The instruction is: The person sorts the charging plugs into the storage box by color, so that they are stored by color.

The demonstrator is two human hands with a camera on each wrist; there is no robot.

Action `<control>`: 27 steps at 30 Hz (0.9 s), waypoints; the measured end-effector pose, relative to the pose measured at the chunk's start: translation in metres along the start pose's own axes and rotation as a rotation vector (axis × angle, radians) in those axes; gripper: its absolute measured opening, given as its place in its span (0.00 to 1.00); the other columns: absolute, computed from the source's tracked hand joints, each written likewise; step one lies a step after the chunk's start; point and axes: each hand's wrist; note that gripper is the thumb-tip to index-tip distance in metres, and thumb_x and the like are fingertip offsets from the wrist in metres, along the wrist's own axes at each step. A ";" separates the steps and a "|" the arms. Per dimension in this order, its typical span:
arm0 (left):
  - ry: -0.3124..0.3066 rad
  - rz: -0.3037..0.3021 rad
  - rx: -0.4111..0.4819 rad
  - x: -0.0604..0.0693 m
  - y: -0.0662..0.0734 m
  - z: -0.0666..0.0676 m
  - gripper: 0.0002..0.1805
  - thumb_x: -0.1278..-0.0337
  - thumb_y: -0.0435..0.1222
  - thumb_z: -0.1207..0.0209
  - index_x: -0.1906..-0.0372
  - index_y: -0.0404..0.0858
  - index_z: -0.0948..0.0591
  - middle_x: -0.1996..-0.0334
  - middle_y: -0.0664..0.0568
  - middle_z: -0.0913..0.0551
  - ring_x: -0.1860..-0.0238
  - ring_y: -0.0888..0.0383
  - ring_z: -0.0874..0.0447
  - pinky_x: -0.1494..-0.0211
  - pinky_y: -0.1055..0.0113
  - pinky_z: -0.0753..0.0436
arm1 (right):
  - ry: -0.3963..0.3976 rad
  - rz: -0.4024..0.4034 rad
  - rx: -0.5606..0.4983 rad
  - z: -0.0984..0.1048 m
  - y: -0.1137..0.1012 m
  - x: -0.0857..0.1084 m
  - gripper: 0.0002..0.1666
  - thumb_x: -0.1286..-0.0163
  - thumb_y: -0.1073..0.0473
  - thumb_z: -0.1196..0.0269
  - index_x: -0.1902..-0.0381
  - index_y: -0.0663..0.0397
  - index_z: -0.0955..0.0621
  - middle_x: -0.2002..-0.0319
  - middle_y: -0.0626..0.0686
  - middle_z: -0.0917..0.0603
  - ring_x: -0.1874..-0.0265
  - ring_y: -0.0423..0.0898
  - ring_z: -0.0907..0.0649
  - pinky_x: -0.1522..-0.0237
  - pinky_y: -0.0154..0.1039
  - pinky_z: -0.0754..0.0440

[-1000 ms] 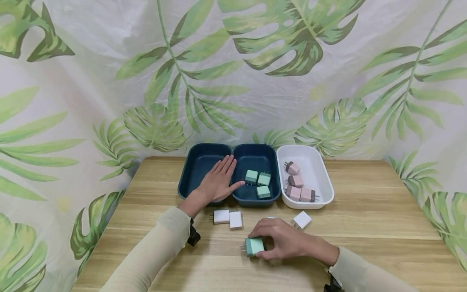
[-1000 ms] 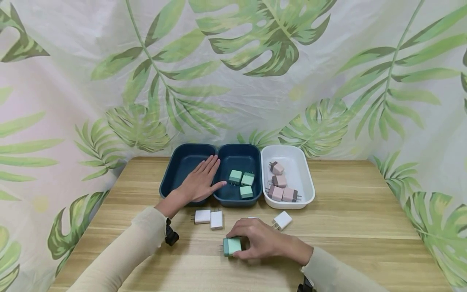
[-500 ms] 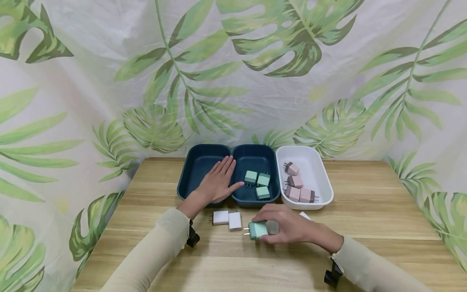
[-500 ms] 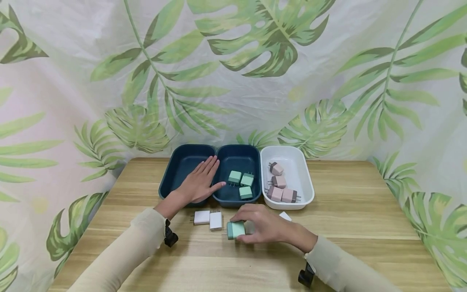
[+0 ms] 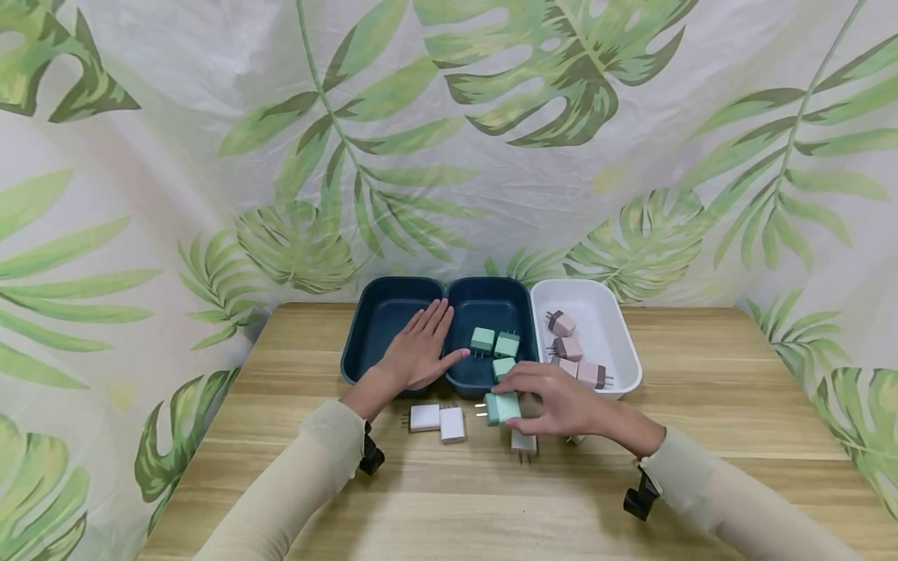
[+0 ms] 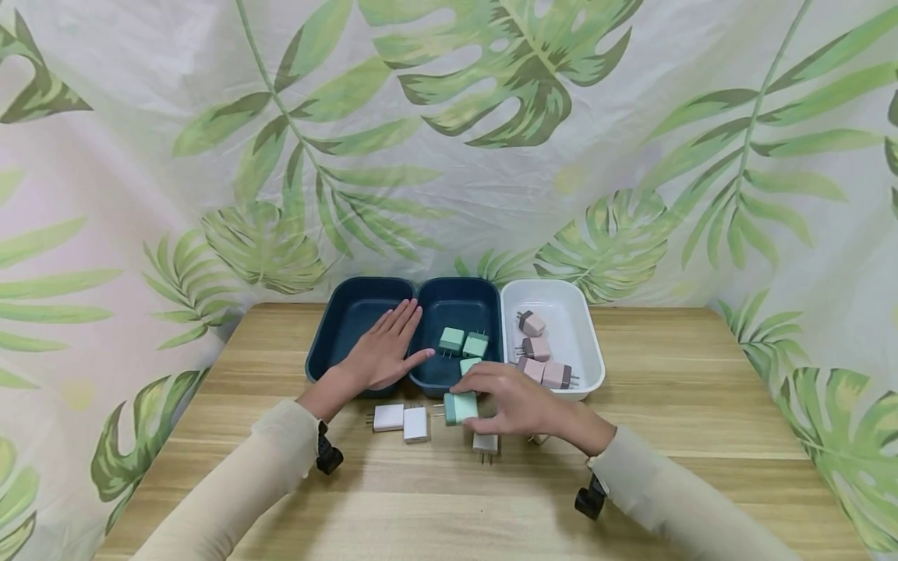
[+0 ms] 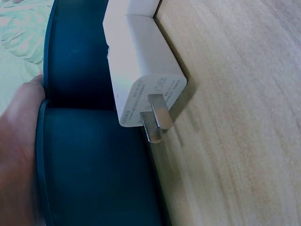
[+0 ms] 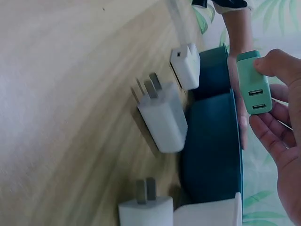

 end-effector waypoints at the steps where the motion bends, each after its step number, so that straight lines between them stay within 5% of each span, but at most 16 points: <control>1: 0.001 0.000 0.001 0.000 0.000 0.000 0.51 0.21 0.68 0.61 0.13 0.36 0.54 0.13 0.43 0.57 0.13 0.50 0.65 0.13 0.52 0.57 | 0.006 0.000 0.007 0.002 0.002 -0.001 0.26 0.42 0.58 0.18 0.46 0.56 0.12 0.49 0.50 0.11 0.50 0.43 0.13 0.46 0.39 0.13; 27: -0.021 0.009 -0.009 -0.002 0.000 -0.001 0.52 0.22 0.70 0.63 0.13 0.37 0.55 0.13 0.44 0.60 0.13 0.51 0.67 0.13 0.53 0.59 | 0.101 -0.039 0.091 0.026 0.042 -0.016 0.23 0.41 0.60 0.22 0.47 0.59 0.12 0.53 0.53 0.10 0.54 0.47 0.11 0.55 0.45 0.11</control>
Point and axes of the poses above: each hand's wrist, its own x-axis away from the middle knuckle, its own z-axis out of the back of the hand, y = z × x
